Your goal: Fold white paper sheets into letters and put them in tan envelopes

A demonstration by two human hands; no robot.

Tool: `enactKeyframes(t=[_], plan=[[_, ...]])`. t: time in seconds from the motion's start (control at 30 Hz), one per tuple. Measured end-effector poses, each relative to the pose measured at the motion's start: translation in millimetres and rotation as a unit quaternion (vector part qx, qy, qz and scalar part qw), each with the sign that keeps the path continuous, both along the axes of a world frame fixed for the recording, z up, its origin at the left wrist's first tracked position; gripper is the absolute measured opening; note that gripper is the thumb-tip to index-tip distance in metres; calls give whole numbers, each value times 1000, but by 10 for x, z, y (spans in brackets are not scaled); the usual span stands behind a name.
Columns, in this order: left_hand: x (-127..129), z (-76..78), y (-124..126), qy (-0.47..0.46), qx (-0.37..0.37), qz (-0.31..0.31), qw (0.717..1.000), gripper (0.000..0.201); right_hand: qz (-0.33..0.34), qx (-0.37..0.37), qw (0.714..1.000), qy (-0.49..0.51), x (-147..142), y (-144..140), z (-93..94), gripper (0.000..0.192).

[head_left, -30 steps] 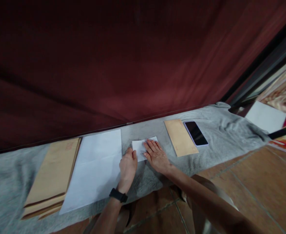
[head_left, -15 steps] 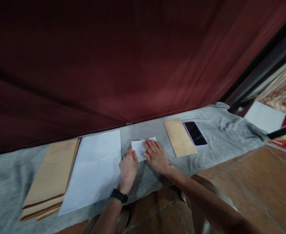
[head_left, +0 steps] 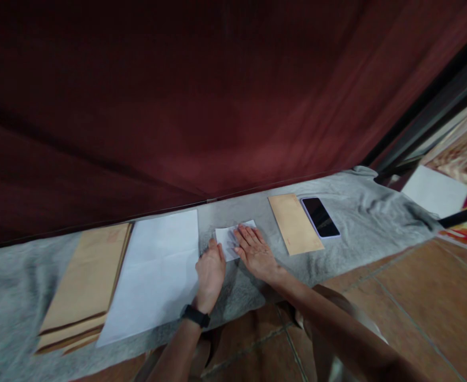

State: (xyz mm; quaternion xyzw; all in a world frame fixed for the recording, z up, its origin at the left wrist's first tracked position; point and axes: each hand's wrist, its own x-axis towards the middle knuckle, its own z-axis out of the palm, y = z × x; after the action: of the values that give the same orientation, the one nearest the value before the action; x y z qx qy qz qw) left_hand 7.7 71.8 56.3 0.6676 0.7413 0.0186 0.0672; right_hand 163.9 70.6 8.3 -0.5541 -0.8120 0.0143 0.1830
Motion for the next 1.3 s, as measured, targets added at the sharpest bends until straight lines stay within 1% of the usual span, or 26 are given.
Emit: enactKeyframes(t=[0.23, 0.43, 0.63, 0.7, 0.77, 0.83, 0.9, 0.97, 1.0, 1.03, 1.13, 1.3], plan=[[18, 6, -8, 17, 3, 1, 1000, 38, -15, 5, 1000, -13, -14, -18, -69, 52], [31, 21, -7, 35, 6, 0, 999, 38, -29, 22, 999, -11, -23, -6, -65, 52], [-9, -11, -10, 48, 26, -5, 999, 37, -34, 23, 999, -18, -21, -5, -50, 54], [-20, -15, -11, 47, 50, -1, 998, 36, -34, 21, 999, -21, -24, -3, -47, 54], [-5, -21, -16, 38, 97, -25, 994, 35, -33, 18, 999, -21, -25, 0, -45, 54], [45, -47, -28, 26, 136, -78, 987, 34, -30, 15, 999, -21, -22, 2, -45, 55], [117, -111, -45, 7, 148, -152, 977, 38, -27, 9, 999, -23, -13, 1, -49, 54], [177, -207, -61, -16, 147, -211, 966, 45, -24, 3, 999, -28, 0, -1, -57, 52], [194, -260, -67, -25, 146, -227, 963, 49, -24, 2, 999, -30, 6, -2, -62, 51], [200, -309, -70, -29, 144, -233, 961, 52, -23, 3, 999, -31, 12, -2, -69, 51], [173, -405, -69, -22, 132, -217, 967, 58, -24, 8, 999, -31, 20, 4, -90, 52], [140, -422, -54, -11, 136, -197, 971, 59, -33, 9, 999, -35, 28, 31, -108, 53]])
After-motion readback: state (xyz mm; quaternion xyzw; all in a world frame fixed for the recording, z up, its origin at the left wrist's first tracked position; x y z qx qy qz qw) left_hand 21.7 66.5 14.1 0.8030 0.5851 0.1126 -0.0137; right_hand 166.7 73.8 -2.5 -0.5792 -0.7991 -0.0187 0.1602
